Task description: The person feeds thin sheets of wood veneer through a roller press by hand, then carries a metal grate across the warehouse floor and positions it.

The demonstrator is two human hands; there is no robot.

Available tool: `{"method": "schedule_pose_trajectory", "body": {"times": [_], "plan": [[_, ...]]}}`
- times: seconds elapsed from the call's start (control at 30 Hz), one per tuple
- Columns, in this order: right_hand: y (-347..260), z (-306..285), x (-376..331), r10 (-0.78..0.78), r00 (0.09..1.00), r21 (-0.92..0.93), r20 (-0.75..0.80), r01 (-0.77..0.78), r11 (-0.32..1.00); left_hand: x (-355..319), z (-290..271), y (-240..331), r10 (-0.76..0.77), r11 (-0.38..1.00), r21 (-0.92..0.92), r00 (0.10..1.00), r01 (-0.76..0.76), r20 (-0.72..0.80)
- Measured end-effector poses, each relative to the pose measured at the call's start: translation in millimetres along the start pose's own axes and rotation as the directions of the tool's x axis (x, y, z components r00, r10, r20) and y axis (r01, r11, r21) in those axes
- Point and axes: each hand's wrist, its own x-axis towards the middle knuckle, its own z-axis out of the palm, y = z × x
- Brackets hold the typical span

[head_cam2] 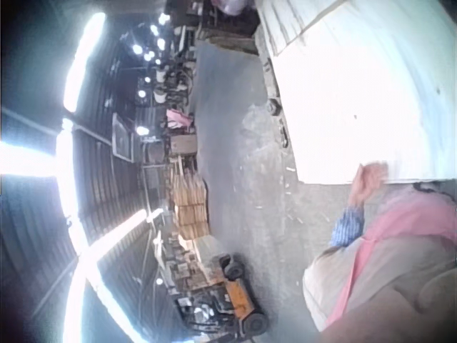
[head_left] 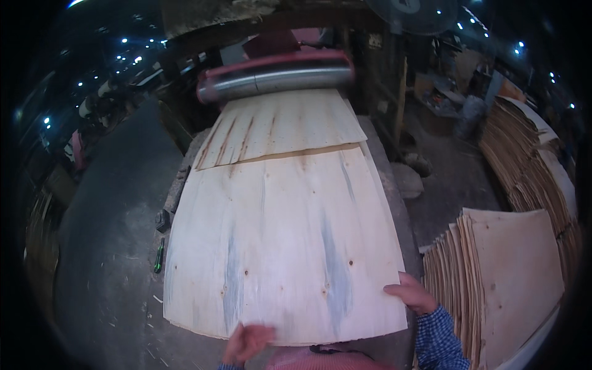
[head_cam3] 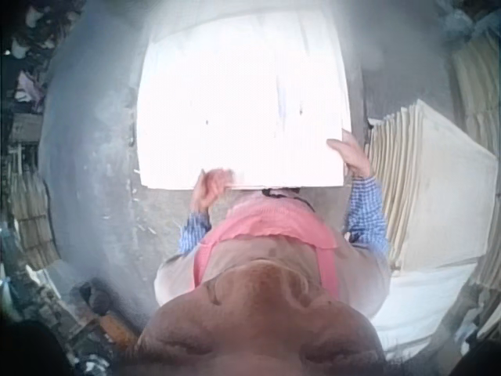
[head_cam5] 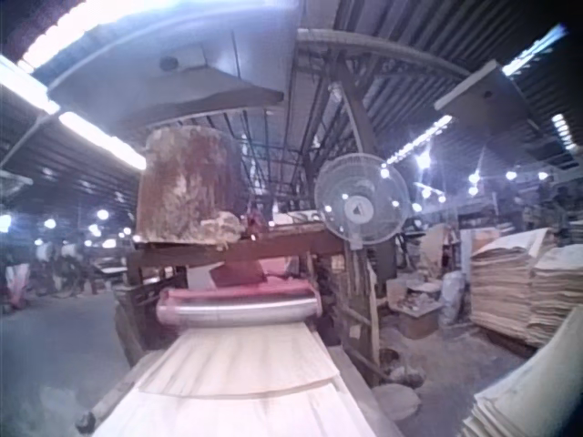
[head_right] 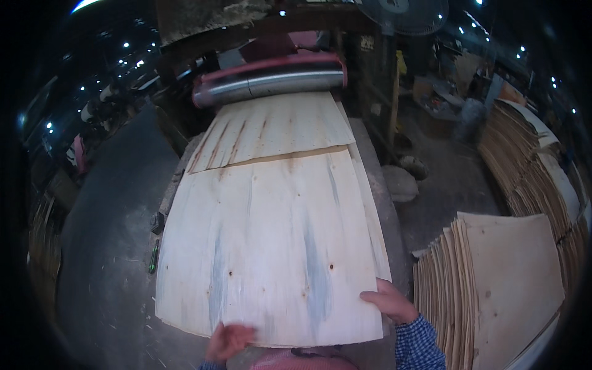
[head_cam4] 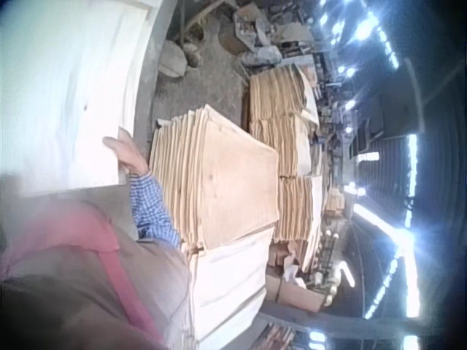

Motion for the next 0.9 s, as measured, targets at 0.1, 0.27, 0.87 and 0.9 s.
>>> {"method": "schedule_pose_trajectory", "body": {"times": [0.1,0.27,0.87,0.9], "plan": [[-55.9,11.6,-4.0,-0.088,0.990,0.192,0.107,0.066,0.979,-40.2,21.0,-32.0,-0.151,0.988,0.009,0.980,0.151,0.127],[-20.4,-9.5,-17.6,-0.055,0.998,0.309,-0.022,0.059,0.949,-17.6,113.1,5.2,0.602,0.702,-0.214,0.727,-0.679,-0.332],[13.3,-18.1,-45.3,0.043,0.997,0.342,-0.056,-0.022,0.939,-44.9,15.1,-26.0,0.362,0.918,0.086,0.726,-0.388,-0.585],[27.1,-25.6,-37.5,0.101,0.993,0.294,-0.067,-0.078,0.953,-38.0,4.2,-24.1,0.323,0.914,-0.007,0.738,-0.405,-0.593]]}}
